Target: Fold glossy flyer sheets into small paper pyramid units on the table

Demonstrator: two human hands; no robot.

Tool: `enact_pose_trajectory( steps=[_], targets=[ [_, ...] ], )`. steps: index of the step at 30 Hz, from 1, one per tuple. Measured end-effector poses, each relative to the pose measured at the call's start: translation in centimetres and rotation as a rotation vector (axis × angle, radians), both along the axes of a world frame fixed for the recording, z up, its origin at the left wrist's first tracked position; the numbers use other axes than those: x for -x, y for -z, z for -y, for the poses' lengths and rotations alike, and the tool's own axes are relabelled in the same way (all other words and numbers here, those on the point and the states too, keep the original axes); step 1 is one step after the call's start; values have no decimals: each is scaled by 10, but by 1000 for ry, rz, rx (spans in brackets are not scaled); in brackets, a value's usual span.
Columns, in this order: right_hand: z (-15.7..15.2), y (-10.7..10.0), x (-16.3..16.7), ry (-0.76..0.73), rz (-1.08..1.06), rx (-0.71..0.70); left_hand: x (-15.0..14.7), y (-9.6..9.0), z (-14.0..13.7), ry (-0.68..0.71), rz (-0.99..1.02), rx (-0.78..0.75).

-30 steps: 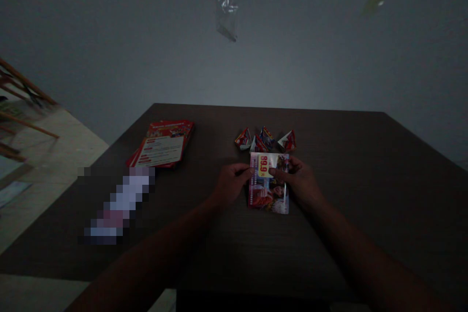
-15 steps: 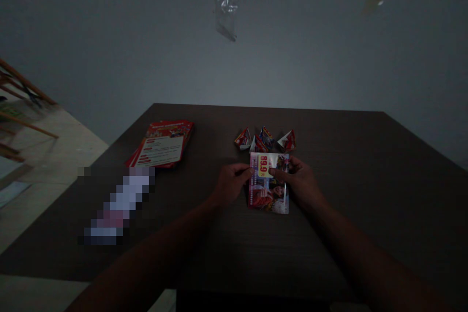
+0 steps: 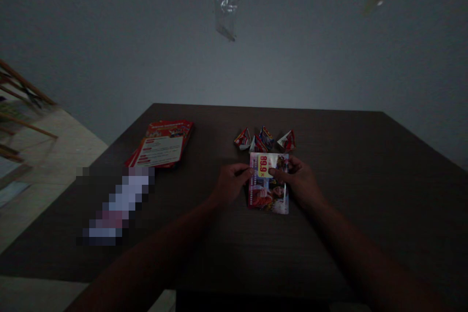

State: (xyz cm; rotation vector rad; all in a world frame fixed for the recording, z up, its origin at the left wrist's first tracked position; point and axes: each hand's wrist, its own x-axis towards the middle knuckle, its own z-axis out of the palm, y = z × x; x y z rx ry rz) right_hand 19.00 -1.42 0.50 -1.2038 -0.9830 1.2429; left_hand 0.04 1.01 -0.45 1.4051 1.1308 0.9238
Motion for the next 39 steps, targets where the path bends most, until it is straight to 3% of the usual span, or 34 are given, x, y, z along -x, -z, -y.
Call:
enact_pose_trajectory(
  steps=[39],
  targets=[
    [-2, 8, -3, -9, 19, -12, 0, 0, 0, 10, 12, -5]
  ],
)
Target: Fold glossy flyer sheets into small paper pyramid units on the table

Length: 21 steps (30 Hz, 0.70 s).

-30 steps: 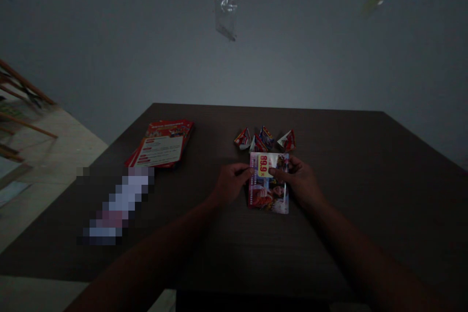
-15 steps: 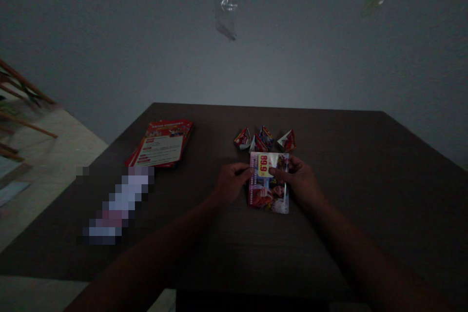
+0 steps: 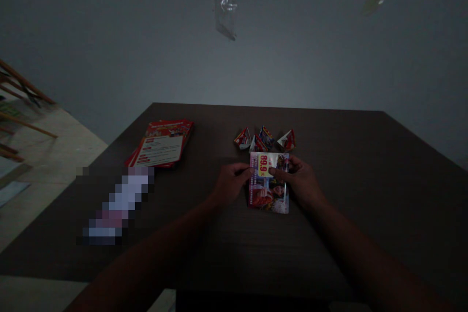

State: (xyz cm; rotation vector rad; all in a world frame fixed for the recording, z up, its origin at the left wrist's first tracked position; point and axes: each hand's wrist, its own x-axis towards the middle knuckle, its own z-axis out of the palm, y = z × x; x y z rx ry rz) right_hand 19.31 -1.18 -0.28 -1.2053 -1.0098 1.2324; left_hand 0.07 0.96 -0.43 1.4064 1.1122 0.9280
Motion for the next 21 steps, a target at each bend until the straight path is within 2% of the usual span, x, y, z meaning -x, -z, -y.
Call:
enact_pose_trajectory(
  steps=[21],
  targets=[
    [2, -11, 4, 14, -33, 26, 0, 1, 0, 0, 2, -27]
  ],
)
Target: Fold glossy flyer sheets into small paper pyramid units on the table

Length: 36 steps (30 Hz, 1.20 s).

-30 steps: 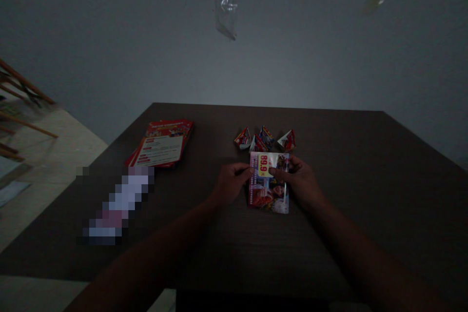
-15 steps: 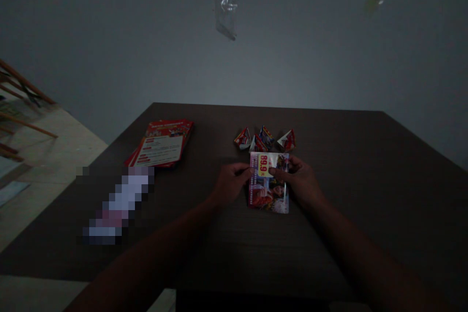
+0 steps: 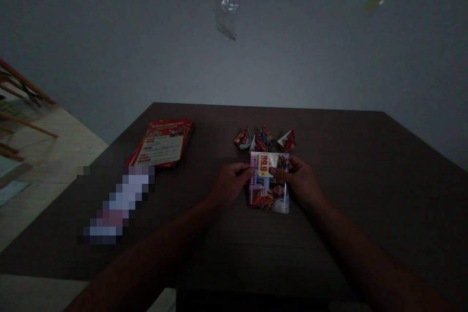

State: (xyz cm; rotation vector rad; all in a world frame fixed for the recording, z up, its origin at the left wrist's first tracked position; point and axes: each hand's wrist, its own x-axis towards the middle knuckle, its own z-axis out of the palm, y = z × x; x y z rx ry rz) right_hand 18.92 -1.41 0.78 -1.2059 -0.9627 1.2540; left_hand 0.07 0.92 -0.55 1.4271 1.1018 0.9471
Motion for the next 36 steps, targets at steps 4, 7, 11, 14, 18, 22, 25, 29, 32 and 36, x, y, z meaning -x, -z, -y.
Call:
enact_pose_trajectory(
  steps=[4, 7, 11, 14, 18, 22, 25, 29, 32, 36],
  targets=[
    [0, 1, -1, 5, 29, 1, 0, 1, -1, -3, 4, -15],
    [-1, 1, -2, 5, 39, 3, 0, 0, -1, -3, -15, -16],
    [-1, 1, -1, -6, 21, 11, 0, -3, 0, 3, -14, -4],
    [0, -1, 0, -39, 14, 8, -1, -5, 2, -2, 4, 4],
    [1, -3, 1, -94, 6, 25, 0, -6, 2, -18, -29, -18],
    [1, -1, 0, -121, 33, 34, 0, -5, 1, -42, -30, -22],
    [1, 2, -1, -141, 41, 20, 0, -6, 1, -57, -44, -20],
    [1, 1, -1, -137, 26, 24, 0, -10, 2, -64, -60, -42],
    [1, -1, -2, -120, 13, 39, 1, -12, 2, -83, -66, -52],
    [0, -1, -5, -94, 13, 48, 3, -11, 0, -93, -109, -80]
  ],
)
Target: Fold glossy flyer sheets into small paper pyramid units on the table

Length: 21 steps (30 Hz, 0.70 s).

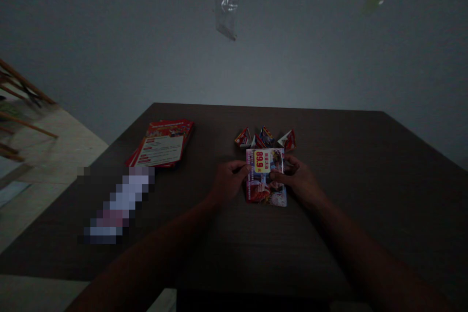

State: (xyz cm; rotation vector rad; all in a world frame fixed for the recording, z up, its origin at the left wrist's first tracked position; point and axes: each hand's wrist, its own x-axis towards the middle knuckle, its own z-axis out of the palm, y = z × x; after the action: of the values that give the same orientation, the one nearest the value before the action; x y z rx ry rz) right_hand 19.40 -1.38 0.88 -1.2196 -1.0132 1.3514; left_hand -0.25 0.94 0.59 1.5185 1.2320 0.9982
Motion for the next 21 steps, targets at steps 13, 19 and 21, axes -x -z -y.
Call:
enact_pose_trajectory(
  steps=[13, 19, 21],
  targets=[
    [-4, 0, -10, 12, -43, -2, 5, -2, -5, -41, -77, -57],
    [-4, -2, -9, 14, -31, 6, 6, -5, -5, -37, -86, -68],
    [-4, -1, -10, 17, -44, 11, 7, -5, -6, -42, -75, -78]
  ],
)
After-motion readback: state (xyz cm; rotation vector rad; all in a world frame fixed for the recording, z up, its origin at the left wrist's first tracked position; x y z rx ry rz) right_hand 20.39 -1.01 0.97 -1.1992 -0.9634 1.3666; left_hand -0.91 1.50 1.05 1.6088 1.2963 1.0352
